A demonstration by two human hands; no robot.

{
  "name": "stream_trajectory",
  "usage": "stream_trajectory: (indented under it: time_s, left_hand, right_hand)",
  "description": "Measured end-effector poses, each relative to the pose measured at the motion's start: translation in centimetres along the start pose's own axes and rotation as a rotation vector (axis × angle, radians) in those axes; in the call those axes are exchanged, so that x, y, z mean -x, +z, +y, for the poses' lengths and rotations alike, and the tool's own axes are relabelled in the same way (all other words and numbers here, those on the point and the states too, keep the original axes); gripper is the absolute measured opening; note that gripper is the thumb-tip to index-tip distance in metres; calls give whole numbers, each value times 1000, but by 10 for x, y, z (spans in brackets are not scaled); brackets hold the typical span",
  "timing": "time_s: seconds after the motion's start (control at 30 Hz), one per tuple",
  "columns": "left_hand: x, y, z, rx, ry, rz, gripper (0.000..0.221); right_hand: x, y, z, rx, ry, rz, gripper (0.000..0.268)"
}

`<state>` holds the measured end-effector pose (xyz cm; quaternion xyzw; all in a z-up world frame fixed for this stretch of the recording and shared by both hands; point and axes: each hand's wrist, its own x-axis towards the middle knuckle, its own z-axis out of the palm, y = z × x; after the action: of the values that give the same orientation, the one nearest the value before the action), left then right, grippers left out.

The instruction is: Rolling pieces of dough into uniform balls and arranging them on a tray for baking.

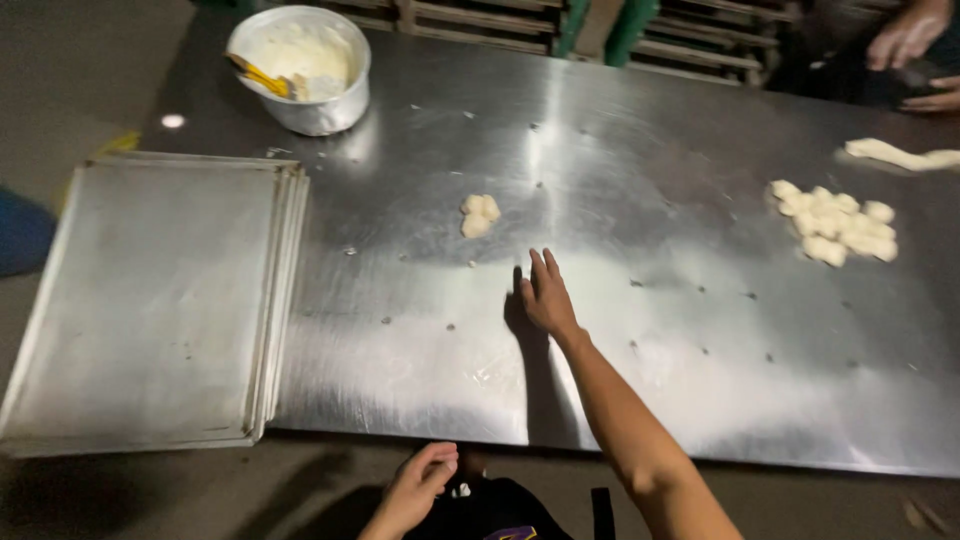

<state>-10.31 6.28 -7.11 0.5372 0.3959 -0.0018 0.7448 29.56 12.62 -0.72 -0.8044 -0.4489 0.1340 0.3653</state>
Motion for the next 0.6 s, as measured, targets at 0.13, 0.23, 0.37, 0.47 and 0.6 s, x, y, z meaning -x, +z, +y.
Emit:
stream_trajectory:
  time_s: [0.13,0.23,0.37,0.47,0.6]
  left_hand:
    - [-1,-1,-85,60,70,303,45]
    - [-2,-6,-169,101,42,610,43]
    - [2,-11,-234,172,-8,873,37]
    - [2,-16,-249,211,-16,924,38]
    - [0,-9,-257,247,-28,920,39]
  right_hand:
    - [-99,56,27,44,-112,2,64]
    - [-147,68,-14,62,-67,-11,68]
    - [-177,91,-35,221,96,-119,62]
    - [-215,133,45,-492,516,62,48]
    - [-188,103,82,-1391,466,368,37]
